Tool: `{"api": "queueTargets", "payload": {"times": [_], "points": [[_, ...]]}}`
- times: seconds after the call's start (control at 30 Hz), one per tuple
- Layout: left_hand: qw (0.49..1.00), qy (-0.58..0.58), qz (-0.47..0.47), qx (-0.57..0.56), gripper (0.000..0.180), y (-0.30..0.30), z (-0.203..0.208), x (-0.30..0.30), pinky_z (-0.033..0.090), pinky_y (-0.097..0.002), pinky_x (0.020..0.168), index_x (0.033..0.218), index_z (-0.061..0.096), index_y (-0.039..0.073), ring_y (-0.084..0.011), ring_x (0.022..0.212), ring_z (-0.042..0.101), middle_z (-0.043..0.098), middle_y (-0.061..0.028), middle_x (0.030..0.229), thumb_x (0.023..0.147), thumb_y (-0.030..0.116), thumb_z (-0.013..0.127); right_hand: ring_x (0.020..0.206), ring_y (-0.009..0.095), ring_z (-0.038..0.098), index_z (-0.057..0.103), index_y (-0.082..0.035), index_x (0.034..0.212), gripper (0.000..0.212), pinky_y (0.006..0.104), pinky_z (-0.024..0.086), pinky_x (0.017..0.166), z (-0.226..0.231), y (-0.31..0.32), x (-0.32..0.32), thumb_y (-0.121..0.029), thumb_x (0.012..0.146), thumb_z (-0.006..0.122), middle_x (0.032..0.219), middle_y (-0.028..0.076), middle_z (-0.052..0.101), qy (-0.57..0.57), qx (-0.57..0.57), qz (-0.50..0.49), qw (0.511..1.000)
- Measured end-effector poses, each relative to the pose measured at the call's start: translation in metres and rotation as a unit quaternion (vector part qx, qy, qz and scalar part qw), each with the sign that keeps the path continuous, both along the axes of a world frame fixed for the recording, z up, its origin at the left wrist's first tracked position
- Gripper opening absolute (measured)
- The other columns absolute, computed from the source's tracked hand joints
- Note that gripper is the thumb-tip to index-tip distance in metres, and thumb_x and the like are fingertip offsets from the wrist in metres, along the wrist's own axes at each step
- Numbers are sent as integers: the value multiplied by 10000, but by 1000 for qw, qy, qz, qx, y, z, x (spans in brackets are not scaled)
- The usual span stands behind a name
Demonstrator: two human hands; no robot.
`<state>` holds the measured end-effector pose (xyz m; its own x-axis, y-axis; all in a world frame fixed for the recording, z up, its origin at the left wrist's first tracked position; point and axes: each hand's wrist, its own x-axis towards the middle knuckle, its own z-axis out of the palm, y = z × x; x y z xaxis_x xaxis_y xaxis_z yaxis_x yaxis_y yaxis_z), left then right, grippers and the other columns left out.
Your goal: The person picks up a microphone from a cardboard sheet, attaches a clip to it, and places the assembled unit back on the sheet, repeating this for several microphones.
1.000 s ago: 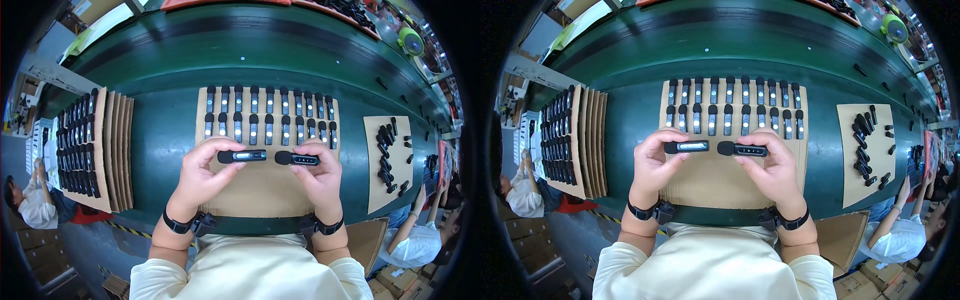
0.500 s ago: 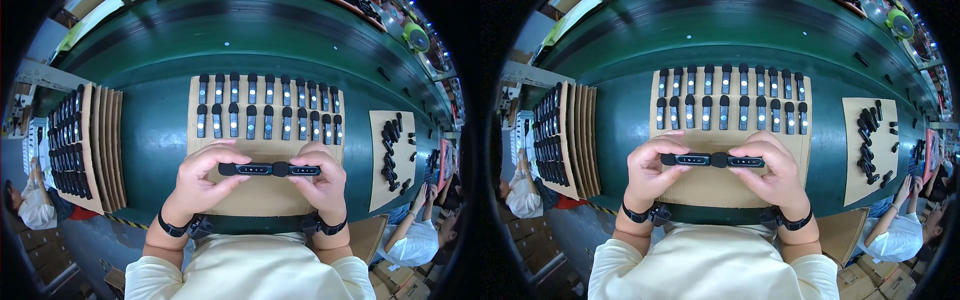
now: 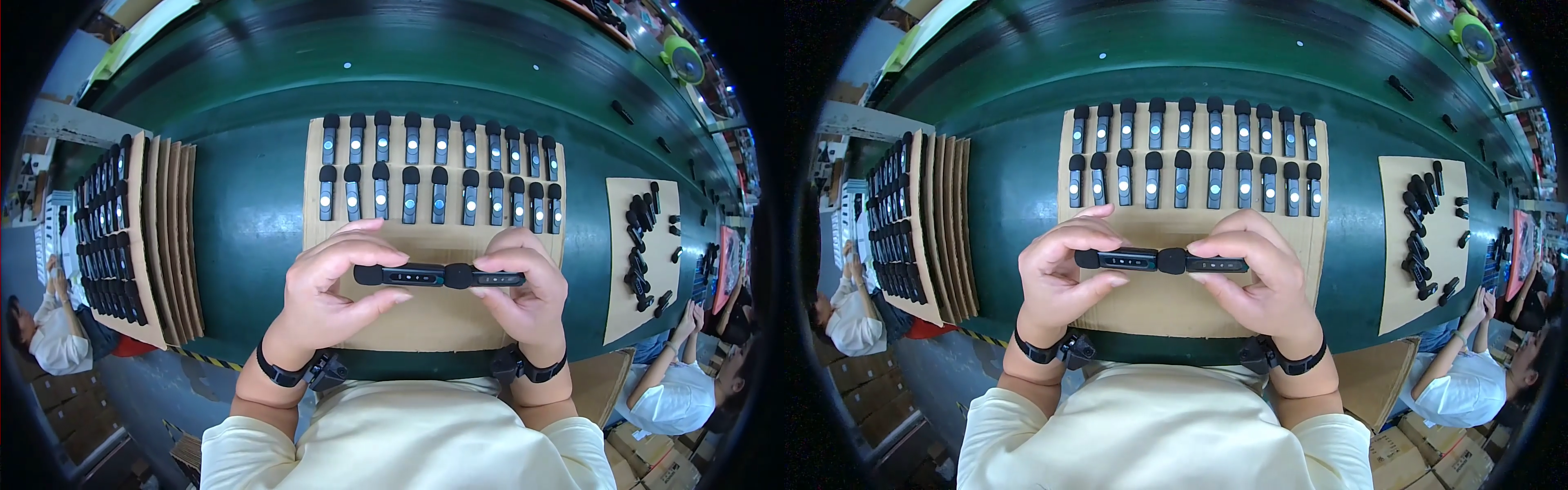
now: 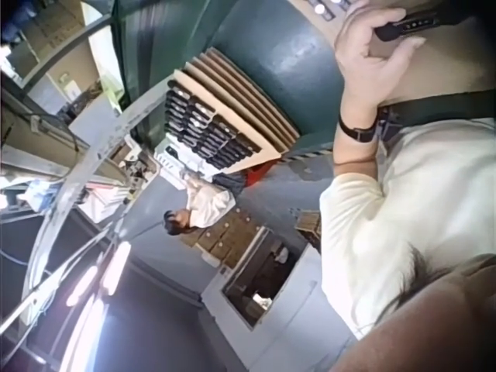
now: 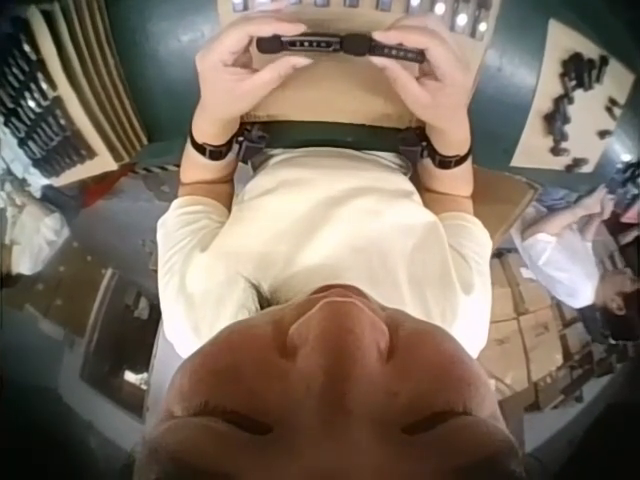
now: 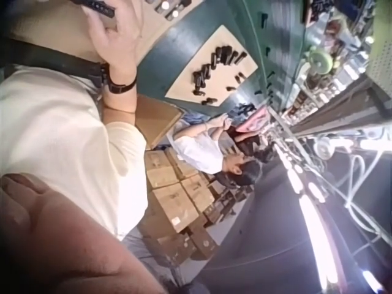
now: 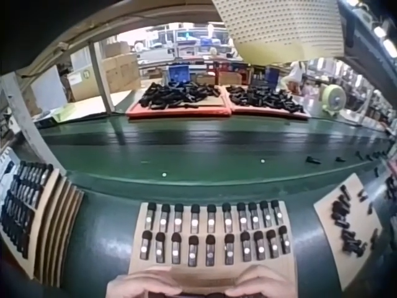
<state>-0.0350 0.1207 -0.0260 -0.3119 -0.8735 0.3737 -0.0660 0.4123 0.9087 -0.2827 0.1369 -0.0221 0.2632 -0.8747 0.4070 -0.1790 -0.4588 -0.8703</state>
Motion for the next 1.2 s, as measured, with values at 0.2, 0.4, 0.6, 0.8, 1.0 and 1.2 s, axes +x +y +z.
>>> {"api": "queueTargets", "payload": {"times": [0.2,0.4,0.6,0.8,1.0,1.2], "points": [[999,-40,11,-22,277,0,4,-2,406,-513,1058,1002,692,12,-230,923,677,716,-99,944,738,-23,768,834,174,558,657,-2,999,266,281,449,711,1,3,2,34,755,759,966,119,586,-5,7,8,1000],[997,-70,-27,-28,272,-4,0,0,396,-498,1057,988,684,24,-259,1019,651,706,-106,990,731,-59,714,857,177,569,656,10,1056,309,279,479,741,-6,6,9,76,763,725,1000,114,586,-184,75,-14,980],[999,-16,-24,34,260,-1,-4,-6,390,-495,1062,961,670,35,-261,1027,648,704,-102,999,723,-65,697,859,183,582,609,18,1097,357,277,498,737,-1,1,-4,103,765,706,1008,125,582,-11,-1,18,1000],[998,-21,-44,37,255,2,-11,-15,388,-505,1086,964,670,30,-239,1008,657,707,-108,1011,729,-66,692,856,221,603,599,5,1107,370,301,503,732,-8,9,23,114,768,696,1014,145,608,66,-27,27,997],[999,-42,-17,-21,275,1,-10,-15,417,-505,1075,985,680,31,-242,982,665,711,-98,1002,729,-70,696,857,244,616,608,-6,1098,363,320,510,726,-12,9,27,106,768,707,1005,148,636,30,-37,26,999],[985,-131,13,-107,282,9,5,0,485,-482,994,1011,682,35,-273,916,670,715,-84,961,738,-24,722,863,276,646,604,-5,1098,362,344,528,739,-4,9,34,75,767,727,990,165,656,79,-82,11,993]]}}
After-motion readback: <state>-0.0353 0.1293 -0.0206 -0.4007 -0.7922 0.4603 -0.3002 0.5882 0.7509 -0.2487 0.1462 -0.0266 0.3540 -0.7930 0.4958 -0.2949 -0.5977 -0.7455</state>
